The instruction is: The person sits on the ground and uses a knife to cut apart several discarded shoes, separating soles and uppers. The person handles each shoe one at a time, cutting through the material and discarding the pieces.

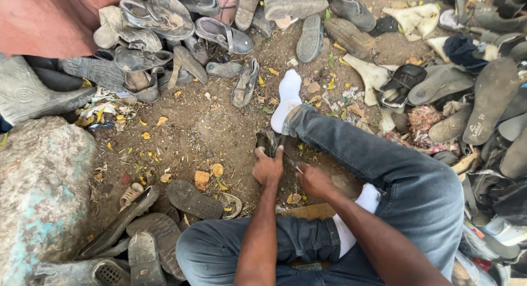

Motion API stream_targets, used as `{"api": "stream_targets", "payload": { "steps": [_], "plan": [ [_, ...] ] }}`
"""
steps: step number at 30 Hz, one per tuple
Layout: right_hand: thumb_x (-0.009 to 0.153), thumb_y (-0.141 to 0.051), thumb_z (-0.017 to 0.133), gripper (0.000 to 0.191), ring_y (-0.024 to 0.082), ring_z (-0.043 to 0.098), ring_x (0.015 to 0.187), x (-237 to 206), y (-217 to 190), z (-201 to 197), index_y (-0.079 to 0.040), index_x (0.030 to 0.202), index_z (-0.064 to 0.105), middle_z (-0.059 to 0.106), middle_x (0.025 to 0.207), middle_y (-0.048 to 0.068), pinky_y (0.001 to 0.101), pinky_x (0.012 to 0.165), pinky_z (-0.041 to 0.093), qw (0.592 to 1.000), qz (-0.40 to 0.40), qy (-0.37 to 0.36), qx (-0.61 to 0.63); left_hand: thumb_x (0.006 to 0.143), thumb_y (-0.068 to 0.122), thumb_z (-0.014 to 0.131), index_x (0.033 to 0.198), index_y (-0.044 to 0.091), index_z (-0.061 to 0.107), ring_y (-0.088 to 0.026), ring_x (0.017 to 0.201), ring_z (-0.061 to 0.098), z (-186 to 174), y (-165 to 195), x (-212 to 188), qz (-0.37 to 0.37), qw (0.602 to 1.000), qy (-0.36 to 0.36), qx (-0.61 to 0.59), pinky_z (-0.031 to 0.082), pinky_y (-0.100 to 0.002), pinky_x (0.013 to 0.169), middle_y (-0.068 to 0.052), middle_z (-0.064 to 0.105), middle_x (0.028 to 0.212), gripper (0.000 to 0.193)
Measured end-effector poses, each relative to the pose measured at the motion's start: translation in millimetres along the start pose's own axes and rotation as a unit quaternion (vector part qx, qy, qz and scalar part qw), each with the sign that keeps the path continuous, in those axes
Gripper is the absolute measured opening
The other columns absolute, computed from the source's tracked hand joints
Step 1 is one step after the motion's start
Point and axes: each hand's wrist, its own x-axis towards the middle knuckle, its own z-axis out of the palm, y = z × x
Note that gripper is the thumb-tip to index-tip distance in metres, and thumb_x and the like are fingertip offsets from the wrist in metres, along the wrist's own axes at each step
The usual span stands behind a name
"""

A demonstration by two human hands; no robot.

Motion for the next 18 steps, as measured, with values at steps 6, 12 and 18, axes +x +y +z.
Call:
{"api": "stream_targets", "payload": {
  "steps": [6, 12, 18],
  "plan": [
    [0.095, -0.022, 0.06, 0.026, 0.052, 0.065, 0.093, 29, -6, 8, -0.001, 0.109, 0.064, 0.07, 0.093, 0.031, 0.0591, 0.079, 0.051, 0.992, -0.039, 0.068, 0.096, 0.078, 0.071, 0.073, 0.13, 0.006, 0.048, -0.04, 0.091, 0.071, -9, 4, 2, 0.005, 1.0, -0.009, 0.006, 0.051, -0.052, 0.087, -0.022, 0.073, 0.096, 0.087],
    [0.088, -0.018, 0.059, 0.037, 0.049, 0.068, 0.087, 8, -4, 4, 0.004, 0.118, 0.058, 0.069, 0.087, 0.031, 0.0559, 0.076, 0.053, 0.997, -0.076, 0.023, -0.002, 0.076, 0.067, 0.076, 0.133, 0.004, 0.045, -0.044, 0.101, 0.07, -18, 6, 7, 0.006, 0.999, -0.033, -0.002, 0.051, -0.053, 0.092, -0.026, 0.073, 0.103, 0.09],
    [0.089, -0.021, 0.066, 0.025, 0.051, 0.065, 0.086, 23, -6, 5, 0.003, 0.096, 0.071, 0.068, 0.088, 0.03, 0.0567, 0.075, 0.051, 0.992, -0.084, 0.072, 0.063, 0.076, 0.062, 0.079, 0.129, 0.008, 0.049, -0.046, 0.101, 0.069, -19, 2, 5, 0.0, 1.0, -0.021, -0.013, 0.05, -0.054, 0.093, -0.026, 0.073, 0.104, 0.081]
  ]
}}
